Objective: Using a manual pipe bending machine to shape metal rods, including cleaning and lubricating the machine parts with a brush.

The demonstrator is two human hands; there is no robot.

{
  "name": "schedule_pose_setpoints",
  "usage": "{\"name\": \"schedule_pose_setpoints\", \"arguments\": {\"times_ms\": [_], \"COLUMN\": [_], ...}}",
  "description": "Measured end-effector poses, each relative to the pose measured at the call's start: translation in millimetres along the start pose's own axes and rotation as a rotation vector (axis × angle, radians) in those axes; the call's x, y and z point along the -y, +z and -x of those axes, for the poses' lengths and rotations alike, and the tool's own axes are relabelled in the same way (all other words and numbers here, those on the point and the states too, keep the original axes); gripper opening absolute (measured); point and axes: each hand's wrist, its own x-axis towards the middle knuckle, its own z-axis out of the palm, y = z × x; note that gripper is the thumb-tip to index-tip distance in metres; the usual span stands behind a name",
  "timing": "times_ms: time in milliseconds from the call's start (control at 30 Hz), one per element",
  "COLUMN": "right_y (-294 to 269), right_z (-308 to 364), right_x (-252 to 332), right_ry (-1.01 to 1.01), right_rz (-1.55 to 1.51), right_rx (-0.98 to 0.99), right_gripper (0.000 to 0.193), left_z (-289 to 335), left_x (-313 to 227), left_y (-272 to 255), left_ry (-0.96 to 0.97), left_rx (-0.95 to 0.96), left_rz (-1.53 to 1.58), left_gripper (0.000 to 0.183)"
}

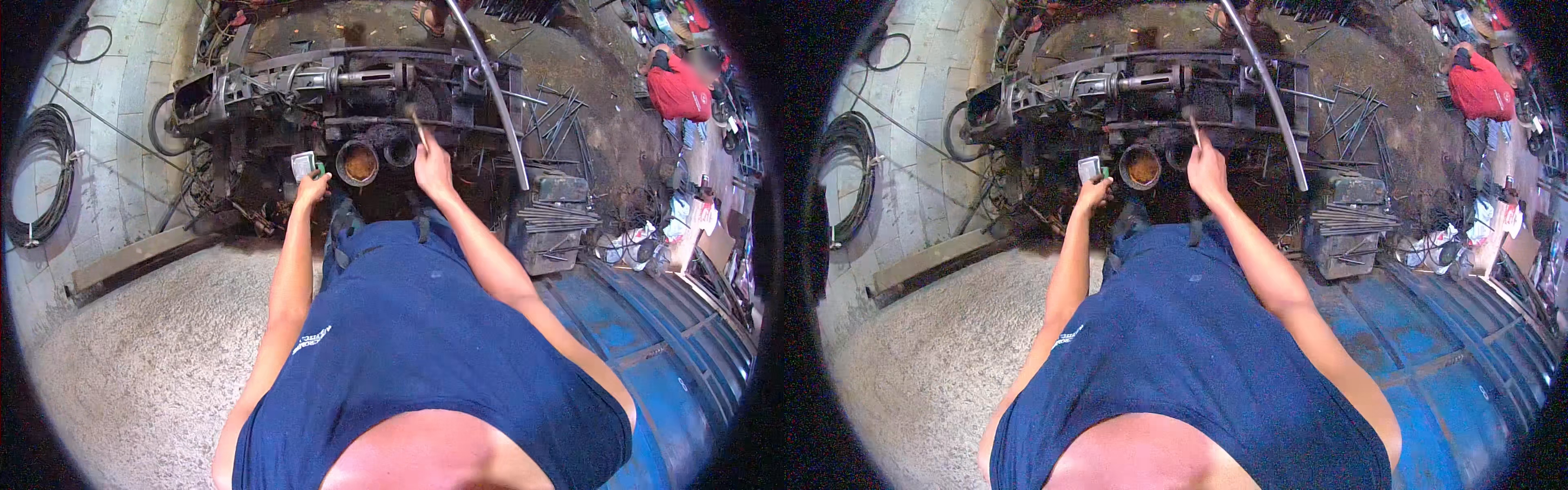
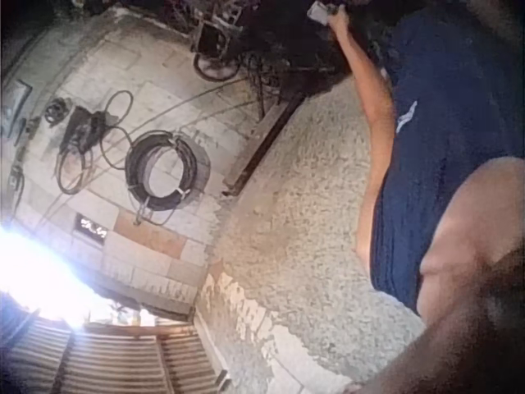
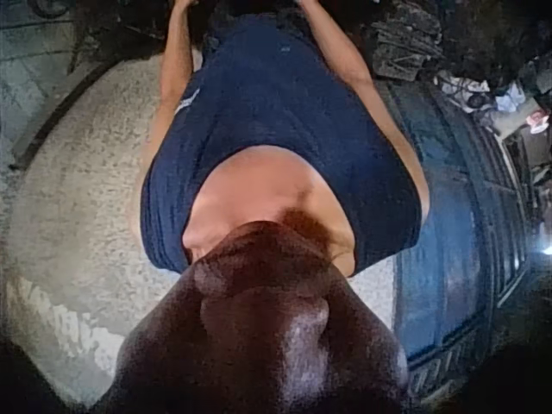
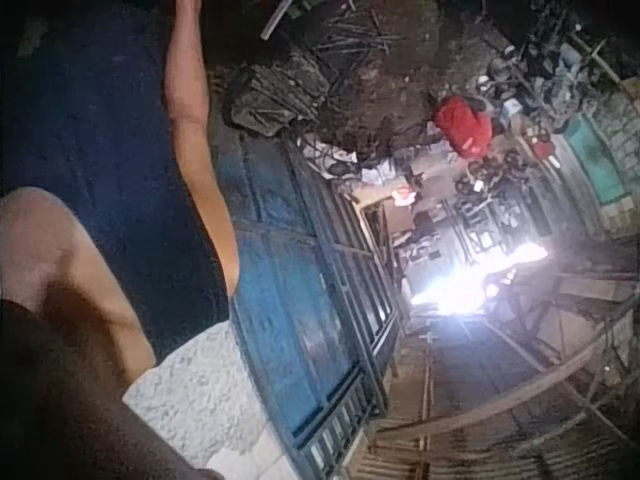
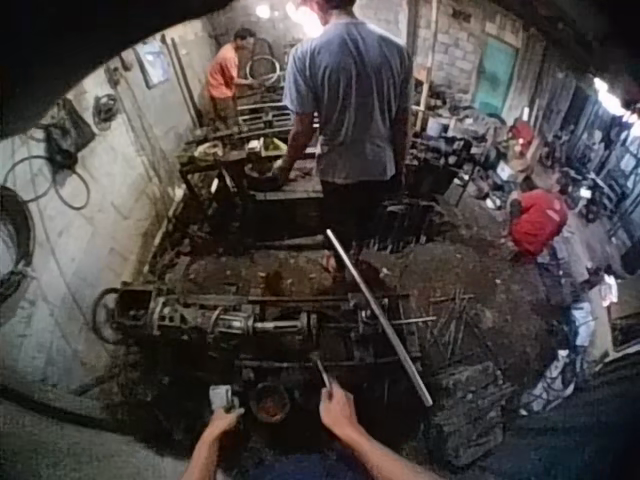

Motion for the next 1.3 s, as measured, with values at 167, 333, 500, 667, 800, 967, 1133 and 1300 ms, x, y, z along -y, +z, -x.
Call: {"name": "schedule_pose_setpoints", "arguments": {"times_ms": [167, 333, 500, 667, 800, 967, 1133, 1300], "right_y": [-17.0, -52.9, -60.8, -49.2, -27.9, -11.7, -24.9, -28.1], "right_z": [53.0, 53.2, 19.9, -11.6, 5.6, 18.9, 0.1, -42.9], "right_x": [-48.5, -90.7, -114.2, -117.8, -107.8, -64.2, -13.2, 12.8], "right_ry": [0.074, 0.298, 0.133, 0.228, 0.346, 0.550, 0.015, -0.114], "right_rz": [0.028, 0.133, 0.435, 0.579, 0.366, -0.324, -0.161, -0.015], "right_rx": [0.000, -0.104, -0.134, -0.006, 0.075, 0.109, -0.143, -0.177], "right_gripper": [0.039, 0.037, 0.045, 0.053, 0.051, 0.035, 0.036, 0.043], "left_z": [9.9, 7.3, 0.2, 4.2, 6.8, 9.1, 6.2, 0.8], "left_x": [-2.4, 2.0, 4.5, -1.8, -7.5, -8.7, -8.7, -7.1], "left_y": [0.6, 2.7, 5.1, 3.3, 4.5, 5.1, 2.2, 3.0], "left_ry": [0.070, 0.067, 0.012, 0.009, -0.011, 0.017, -0.018, -0.070], "left_rx": [-0.040, -0.038, -0.007, -0.023, -0.035, -0.059, -0.031, -0.025], "left_rz": [-0.042, -0.035, -0.026, -0.058, -0.059, -0.067, -0.057, -0.080], "left_gripper": [0.060, 0.058, 0.056, 0.053, 0.047, 0.044, 0.043, 0.044]}}
